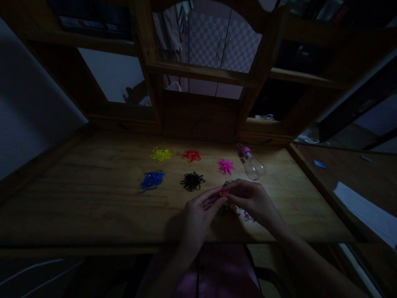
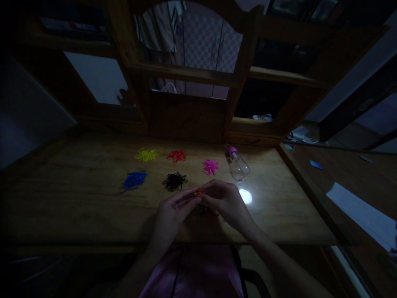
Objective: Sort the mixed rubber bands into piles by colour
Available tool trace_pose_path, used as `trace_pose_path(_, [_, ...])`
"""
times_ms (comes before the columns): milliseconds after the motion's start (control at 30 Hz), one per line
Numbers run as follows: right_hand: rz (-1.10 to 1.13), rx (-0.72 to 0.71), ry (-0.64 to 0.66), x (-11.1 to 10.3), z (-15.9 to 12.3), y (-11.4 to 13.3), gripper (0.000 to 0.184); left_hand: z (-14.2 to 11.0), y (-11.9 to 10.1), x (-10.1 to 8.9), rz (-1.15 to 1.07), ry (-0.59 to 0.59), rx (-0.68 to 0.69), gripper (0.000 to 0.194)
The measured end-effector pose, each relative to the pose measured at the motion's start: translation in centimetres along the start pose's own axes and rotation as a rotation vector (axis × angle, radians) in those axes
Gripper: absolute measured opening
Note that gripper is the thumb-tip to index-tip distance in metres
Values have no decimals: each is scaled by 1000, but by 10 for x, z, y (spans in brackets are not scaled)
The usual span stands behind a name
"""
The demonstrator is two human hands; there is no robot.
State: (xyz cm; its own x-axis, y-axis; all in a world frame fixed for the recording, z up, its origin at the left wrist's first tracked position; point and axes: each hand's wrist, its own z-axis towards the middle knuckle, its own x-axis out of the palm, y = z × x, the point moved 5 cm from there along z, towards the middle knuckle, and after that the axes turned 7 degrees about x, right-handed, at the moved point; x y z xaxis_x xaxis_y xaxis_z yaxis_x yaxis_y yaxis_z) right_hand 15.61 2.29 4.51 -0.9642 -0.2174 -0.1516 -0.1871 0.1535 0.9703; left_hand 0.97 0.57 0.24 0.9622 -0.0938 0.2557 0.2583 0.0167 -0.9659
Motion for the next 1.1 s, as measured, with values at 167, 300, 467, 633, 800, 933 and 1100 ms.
trace_pose_path(167, [-160,-81,-79,-1,-10,5,16,-2,-1,-1,36,-32,24,26])
trace_pose_path(300, [-279,-157,-131,-1,-17,10,11,-5,-6,-2,192,-55,131,20])
trace_pose_path(467, [-347,-235,-166,2,-24,14,14,-10,-23,0,517,-114,389,13])
trace_pose_path(633, [-249,-180,-143,0,-24,11,12,-8,-25,-3,418,-91,276,13])
trace_pose_path(800, [-147,-40,-129,-6,-19,2,15,-3,-23,-8,249,-78,114,15])
trace_pose_path(933, [-114,-6,-133,-9,-17,-4,20,-2,-23,-10,231,-86,88,17])
trace_pose_path(1100, [-122,-2,-156,-16,-17,-8,21,14,-40,-32,475,-99,227,17])
